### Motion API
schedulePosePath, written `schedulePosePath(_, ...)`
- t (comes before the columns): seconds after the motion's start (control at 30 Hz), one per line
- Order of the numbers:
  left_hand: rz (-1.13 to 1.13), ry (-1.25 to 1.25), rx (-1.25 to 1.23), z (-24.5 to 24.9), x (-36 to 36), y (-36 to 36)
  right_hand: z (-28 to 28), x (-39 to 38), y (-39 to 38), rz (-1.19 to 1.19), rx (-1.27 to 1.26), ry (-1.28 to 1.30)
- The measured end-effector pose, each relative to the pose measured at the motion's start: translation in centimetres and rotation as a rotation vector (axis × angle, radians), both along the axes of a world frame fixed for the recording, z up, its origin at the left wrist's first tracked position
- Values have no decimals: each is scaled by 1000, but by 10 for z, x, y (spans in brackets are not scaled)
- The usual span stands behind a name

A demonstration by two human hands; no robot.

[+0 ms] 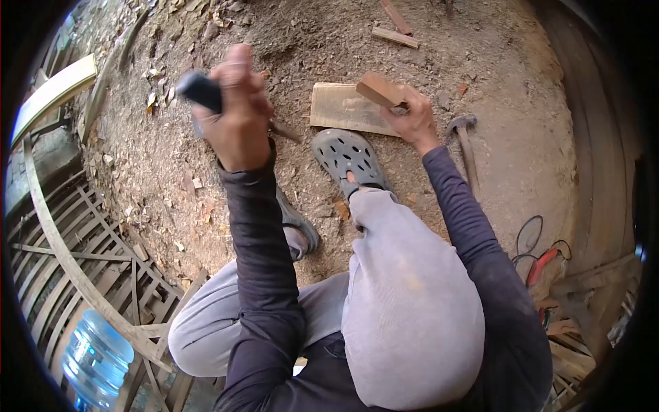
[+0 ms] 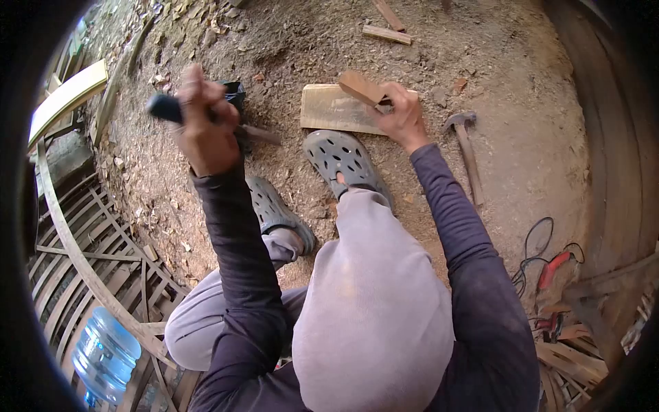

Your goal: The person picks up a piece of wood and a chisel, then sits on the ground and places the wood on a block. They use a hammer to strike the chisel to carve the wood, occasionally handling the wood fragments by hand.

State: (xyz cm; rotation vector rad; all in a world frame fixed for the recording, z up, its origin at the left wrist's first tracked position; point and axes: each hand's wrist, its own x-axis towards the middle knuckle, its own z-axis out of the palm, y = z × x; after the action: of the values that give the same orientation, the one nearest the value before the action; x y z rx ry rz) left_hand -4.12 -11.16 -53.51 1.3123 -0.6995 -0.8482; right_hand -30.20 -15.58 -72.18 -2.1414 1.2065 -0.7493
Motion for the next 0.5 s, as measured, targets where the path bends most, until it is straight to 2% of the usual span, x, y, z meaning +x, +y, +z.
schedulePosePath(0.03,-76,-101,53,-8,-1,0,1,4,9,-71,5,19)
schedulePosePath(0.07,-215,-404,77,-24,-1,-3,-3,9,22,-142,10,37)
schedulePosePath(0.13,-470,-693,539,-34,-22,-4,-14,19,38,-213,-32,-6)
schedulePosePath(0.17,-582,-814,665,-51,-29,-5,-17,21,40,-235,-11,-4)
schedulePosePath(0.2,-599,-917,630,-74,-39,-2,-17,24,43,-258,11,-5)
schedulePosePath(0.23,-658,-906,705,-79,-50,-3,-17,29,47,-282,36,-5)
schedulePosePath(0.27,-642,-897,641,-87,-59,-1,-19,35,52,-324,104,27)
schedulePosePath(0.37,-607,-928,515,-114,-68,2,-35,35,60,-193,123,-28)
schedulePosePath(0.4,-599,-948,482,-115,-71,0,-27,32,58,-83,68,-46)
schedulePosePath(0.5,-616,-1054,523,-110,-56,-10,-7,21,52,-184,83,-29)
